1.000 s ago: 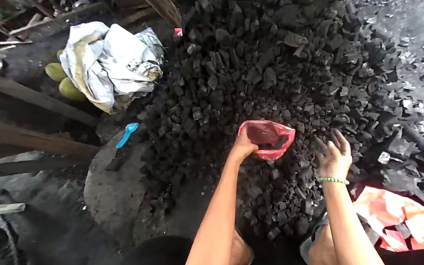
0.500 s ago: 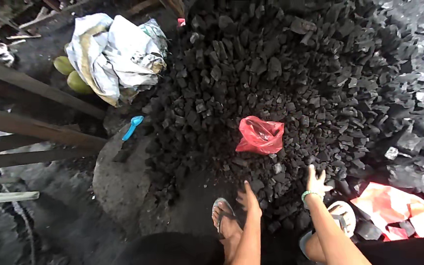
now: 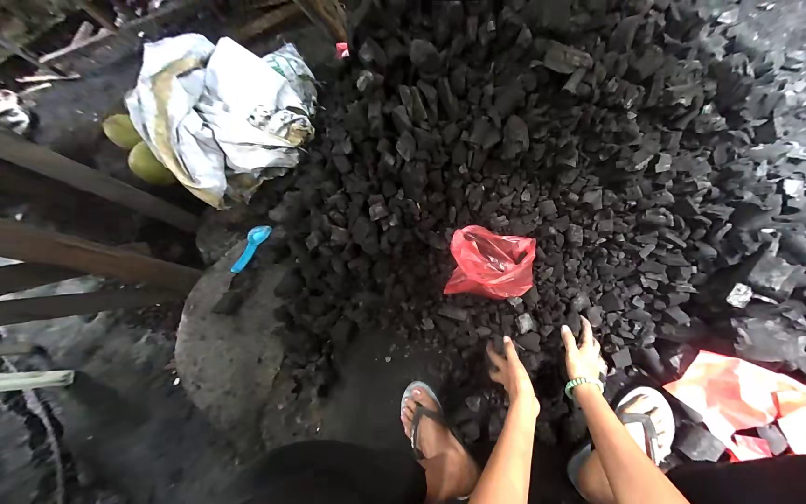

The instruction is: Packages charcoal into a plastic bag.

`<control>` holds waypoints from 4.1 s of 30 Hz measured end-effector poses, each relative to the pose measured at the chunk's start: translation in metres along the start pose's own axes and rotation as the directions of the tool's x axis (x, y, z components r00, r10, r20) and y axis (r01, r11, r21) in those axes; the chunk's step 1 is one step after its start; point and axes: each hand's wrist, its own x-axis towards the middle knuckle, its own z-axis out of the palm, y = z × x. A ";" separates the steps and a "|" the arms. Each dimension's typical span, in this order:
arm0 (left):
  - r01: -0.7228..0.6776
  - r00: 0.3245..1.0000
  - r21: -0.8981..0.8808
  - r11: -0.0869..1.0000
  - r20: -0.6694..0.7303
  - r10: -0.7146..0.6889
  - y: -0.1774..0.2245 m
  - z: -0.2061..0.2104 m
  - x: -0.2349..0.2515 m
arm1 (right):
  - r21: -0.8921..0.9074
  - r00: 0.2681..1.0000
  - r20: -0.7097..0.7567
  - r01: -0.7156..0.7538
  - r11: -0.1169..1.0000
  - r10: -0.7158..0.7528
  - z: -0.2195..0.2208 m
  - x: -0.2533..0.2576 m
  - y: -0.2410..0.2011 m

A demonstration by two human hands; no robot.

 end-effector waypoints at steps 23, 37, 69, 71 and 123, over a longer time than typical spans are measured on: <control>-0.758 0.630 0.649 0.054 0.710 0.313 0.129 0.008 -0.108 | 0.911 0.932 0.334 -0.357 0.207 0.136 -0.011 -0.034 -0.015; -0.571 0.755 0.814 0.105 0.471 0.456 0.212 -0.045 0.012 | 0.936 0.839 0.334 -0.347 0.051 -0.430 0.018 -0.016 -0.123; -0.687 0.659 0.716 0.122 0.543 0.520 0.269 -0.056 -0.007 | -0.222 0.474 0.488 0.879 0.421 -0.733 -0.031 -0.033 -0.255; -0.696 0.667 0.704 0.143 0.560 0.491 0.269 -0.049 0.005 | 0.104 0.440 0.445 0.840 0.533 -0.780 -0.039 -0.012 -0.256; 0.236 0.957 -0.292 0.927 -0.099 -0.274 0.069 -0.002 0.028 | 0.135 0.988 -0.028 -0.147 0.980 0.152 0.073 -0.030 -0.086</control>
